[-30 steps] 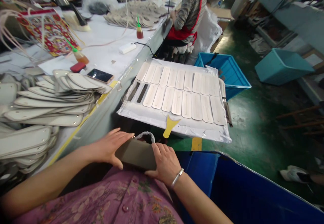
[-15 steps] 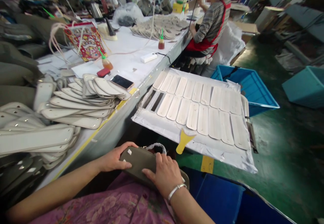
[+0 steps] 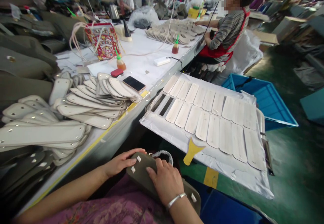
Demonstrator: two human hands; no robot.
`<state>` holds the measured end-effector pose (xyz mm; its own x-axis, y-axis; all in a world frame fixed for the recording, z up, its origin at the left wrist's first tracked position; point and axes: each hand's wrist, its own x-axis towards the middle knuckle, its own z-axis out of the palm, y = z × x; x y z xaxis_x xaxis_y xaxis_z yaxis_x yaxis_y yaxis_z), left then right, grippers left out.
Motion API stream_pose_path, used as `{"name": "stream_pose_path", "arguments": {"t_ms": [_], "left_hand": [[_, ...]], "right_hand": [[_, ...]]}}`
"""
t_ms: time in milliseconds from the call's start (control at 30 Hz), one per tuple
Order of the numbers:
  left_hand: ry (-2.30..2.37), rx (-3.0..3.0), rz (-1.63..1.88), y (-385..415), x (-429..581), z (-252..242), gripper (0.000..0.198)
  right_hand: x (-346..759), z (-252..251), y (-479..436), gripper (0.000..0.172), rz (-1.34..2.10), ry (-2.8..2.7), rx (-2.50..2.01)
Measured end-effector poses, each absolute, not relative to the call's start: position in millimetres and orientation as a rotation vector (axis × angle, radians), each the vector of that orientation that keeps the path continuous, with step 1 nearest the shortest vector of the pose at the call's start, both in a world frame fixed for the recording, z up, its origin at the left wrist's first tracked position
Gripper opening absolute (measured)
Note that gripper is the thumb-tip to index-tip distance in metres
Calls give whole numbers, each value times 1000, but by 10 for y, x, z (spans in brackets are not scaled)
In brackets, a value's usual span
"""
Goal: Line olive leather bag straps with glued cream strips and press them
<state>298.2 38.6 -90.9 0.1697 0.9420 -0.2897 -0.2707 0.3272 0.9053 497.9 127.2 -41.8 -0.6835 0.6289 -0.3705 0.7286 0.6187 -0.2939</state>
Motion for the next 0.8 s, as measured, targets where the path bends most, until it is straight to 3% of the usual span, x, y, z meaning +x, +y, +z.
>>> {"name": "stream_pose_path", "arguments": {"t_ms": [133,333,633,800], "left_hand": [[1181,1036,963,371,2958,-824,40],[1234,1253,781,425,2830,-748,47],[955,1024,739,450,2754,-825,82],[1184,1263,711,336,2787,-872,108]], "right_hand": [[4895,-404,1304,36,-692,2543,1102],[4733,-484,1316,46,-751,2545,1076],[5016,-442,1194,67,-605,2958,863],[4878,-485,1123,97,-722,2912,926]]}}
